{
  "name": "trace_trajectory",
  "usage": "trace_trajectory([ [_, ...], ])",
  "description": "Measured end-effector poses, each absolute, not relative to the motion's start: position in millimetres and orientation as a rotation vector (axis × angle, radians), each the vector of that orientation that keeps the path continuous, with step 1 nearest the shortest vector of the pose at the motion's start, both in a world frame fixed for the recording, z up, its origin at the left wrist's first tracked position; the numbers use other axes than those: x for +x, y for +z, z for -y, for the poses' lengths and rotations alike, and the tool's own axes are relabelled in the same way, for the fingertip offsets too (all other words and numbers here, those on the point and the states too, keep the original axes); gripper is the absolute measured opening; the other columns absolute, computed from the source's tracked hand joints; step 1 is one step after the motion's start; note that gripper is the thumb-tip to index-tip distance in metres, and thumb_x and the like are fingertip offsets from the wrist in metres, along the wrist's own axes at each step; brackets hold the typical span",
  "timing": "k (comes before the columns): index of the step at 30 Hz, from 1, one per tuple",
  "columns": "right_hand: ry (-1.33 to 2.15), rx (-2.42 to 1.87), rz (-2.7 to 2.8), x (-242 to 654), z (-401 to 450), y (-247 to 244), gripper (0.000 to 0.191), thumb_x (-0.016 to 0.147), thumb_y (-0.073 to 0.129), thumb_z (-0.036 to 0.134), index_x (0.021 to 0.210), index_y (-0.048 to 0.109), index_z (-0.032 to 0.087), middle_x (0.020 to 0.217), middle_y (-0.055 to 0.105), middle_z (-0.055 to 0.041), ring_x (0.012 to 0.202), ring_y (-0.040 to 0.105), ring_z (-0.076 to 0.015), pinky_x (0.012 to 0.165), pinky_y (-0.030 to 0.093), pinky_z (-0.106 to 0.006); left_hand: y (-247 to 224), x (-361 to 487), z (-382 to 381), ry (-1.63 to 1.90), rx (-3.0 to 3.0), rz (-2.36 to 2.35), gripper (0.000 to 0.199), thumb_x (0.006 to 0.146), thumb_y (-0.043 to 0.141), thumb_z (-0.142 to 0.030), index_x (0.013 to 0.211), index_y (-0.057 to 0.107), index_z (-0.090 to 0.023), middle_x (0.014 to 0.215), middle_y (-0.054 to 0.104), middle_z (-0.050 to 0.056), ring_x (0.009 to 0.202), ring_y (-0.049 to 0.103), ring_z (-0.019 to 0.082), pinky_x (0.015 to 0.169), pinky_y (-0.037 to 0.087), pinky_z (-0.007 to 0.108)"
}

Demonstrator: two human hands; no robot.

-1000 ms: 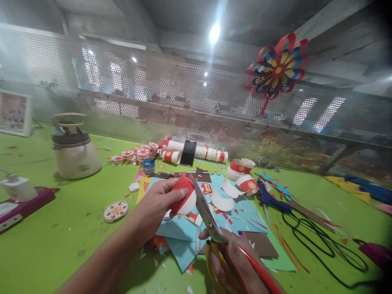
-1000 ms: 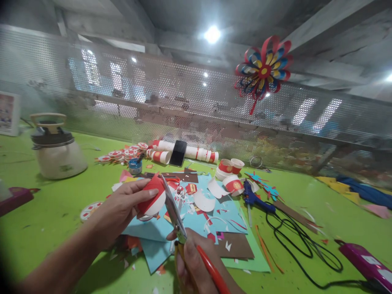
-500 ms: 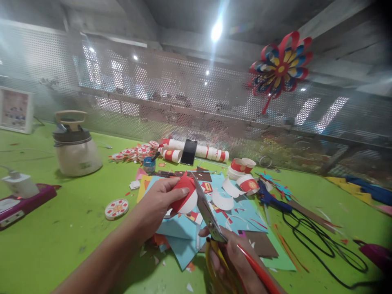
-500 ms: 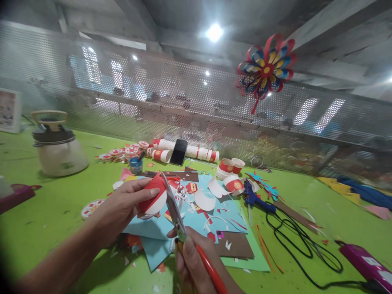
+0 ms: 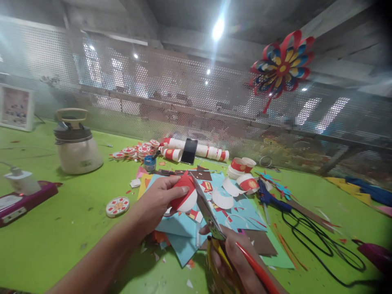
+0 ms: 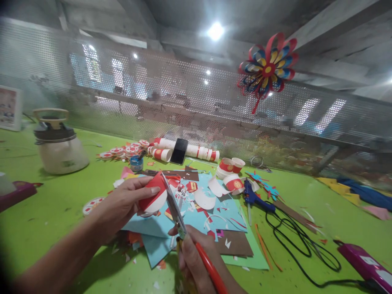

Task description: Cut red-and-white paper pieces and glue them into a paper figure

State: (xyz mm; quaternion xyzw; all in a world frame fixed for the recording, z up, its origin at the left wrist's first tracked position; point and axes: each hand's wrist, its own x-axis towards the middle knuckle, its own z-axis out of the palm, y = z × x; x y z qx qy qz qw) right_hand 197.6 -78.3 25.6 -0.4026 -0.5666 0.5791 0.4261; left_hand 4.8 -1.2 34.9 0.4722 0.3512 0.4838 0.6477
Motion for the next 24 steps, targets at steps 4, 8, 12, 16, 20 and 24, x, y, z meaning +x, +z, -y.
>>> trace_trajectory([
  [4,1.461,-0.951,1.404,199,78,34,0.059,0.061,0.061,0.079,0.081,0.067,0.024,0.057,0.049,0.0002,0.045,0.039,-0.0129,0.045,0.037,-0.032,35,4,-1,1.089,1.098,-0.818,0.022,0.069,0.071,-0.032,0.083,0.07,-0.014,0.06,0.056,0.0,0.049,0.044,0.01,0.048,0.032,0.023],
  [8,1.502,-0.994,1.393,198,69,17,0.059,0.063,0.057,0.08,0.077,0.065,0.024,0.052,0.045,0.002,0.039,0.031,-0.01,0.038,0.028,-0.029,33,4,0,1.082,1.121,-0.851,0.019,0.073,0.066,-0.032,0.082,0.069,-0.016,0.058,0.053,-0.001,0.049,0.044,0.01,0.048,0.032,0.023],
  [12,1.515,-0.977,1.417,199,61,-1,0.054,0.069,0.055,0.077,0.079,0.064,0.025,0.047,0.042,0.0042,0.037,0.03,-0.0097,0.037,0.027,-0.028,31,5,-1,1.102,1.13,-0.882,0.016,0.073,0.068,-0.031,0.077,0.066,-0.016,0.056,0.053,-0.002,0.05,0.047,0.011,0.047,0.034,0.023],
  [16,1.528,-0.938,1.422,201,59,-5,0.049,0.071,0.058,0.074,0.07,0.061,0.025,0.045,0.043,0.0039,0.035,0.03,-0.0095,0.037,0.026,-0.028,28,4,-5,1.115,1.139,-0.887,0.022,0.07,0.071,-0.034,0.079,0.067,-0.015,0.057,0.058,0.0,0.046,0.047,0.01,0.044,0.034,0.022],
  [20,1.486,-0.947,1.424,201,59,-6,0.049,0.071,0.059,0.073,0.069,0.059,0.024,0.043,0.042,0.0043,0.034,0.03,-0.0085,0.035,0.021,-0.026,25,3,-7,1.12,1.149,-0.886,0.025,0.068,0.073,-0.035,0.081,0.068,-0.014,0.058,0.061,0.001,0.045,0.047,0.01,0.044,0.034,0.022],
  [24,1.452,-0.991,1.496,201,58,-11,0.052,0.078,0.05,0.073,0.082,0.063,0.023,0.045,0.042,0.0049,0.037,0.033,-0.0088,0.037,0.023,-0.025,26,4,-6,1.119,1.14,-0.9,0.025,0.069,0.072,-0.036,0.08,0.068,-0.014,0.059,0.061,0.001,0.046,0.048,0.01,0.044,0.034,0.023],
])
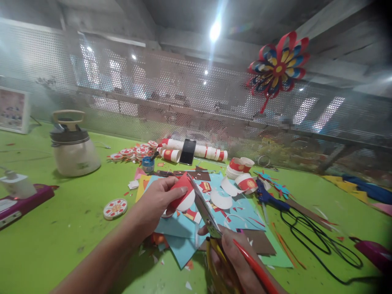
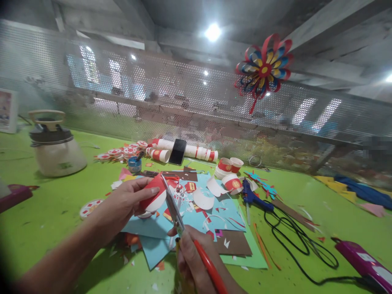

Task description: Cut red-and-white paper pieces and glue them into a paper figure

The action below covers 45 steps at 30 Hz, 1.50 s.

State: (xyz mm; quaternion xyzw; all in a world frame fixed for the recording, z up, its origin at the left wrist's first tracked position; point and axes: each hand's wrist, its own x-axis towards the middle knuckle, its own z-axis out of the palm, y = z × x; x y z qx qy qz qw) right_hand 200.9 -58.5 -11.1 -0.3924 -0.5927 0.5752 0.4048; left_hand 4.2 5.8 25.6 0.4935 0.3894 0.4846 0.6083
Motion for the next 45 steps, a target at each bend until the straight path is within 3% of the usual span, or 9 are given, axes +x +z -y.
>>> trace_trajectory([
  [4,1.426,-0.985,1.551,200.2,57.0,-14.0,0.057,0.084,0.04,0.072,0.095,0.063,0.021,0.049,0.043,0.005,0.039,0.034,-0.0084,0.039,0.025,-0.024,30.3,5.3,-1.5,1.104,1.131,-0.897,0.024,0.07,0.072,-0.036,0.081,0.068,-0.015,0.063,0.063,0.002,0.05,0.051,0.012,0.047,0.035,0.023],
  [20,1.476,-0.983,1.513,200.8,61.0,-16.4,0.057,0.084,0.041,0.072,0.097,0.059,0.019,0.052,0.042,0.0059,0.042,0.032,-0.0073,0.04,0.023,-0.021,34.5,2.3,2.5,1.005,1.129,-0.872,0.022,0.071,0.072,-0.033,0.084,0.068,-0.017,0.066,0.062,0.002,0.061,0.058,0.015,0.058,0.043,0.026],
  [45,1.525,-0.993,1.527,201.1,60.7,-15.8,0.061,0.083,0.04,0.073,0.103,0.06,0.018,0.049,0.04,0.0068,0.037,0.029,-0.0063,0.035,0.022,-0.02,32.9,-2.5,-1.3,0.983,1.158,-0.879,0.022,0.07,0.072,-0.035,0.083,0.068,-0.017,0.063,0.061,0.001,0.058,0.057,0.015,0.056,0.043,0.026],
])
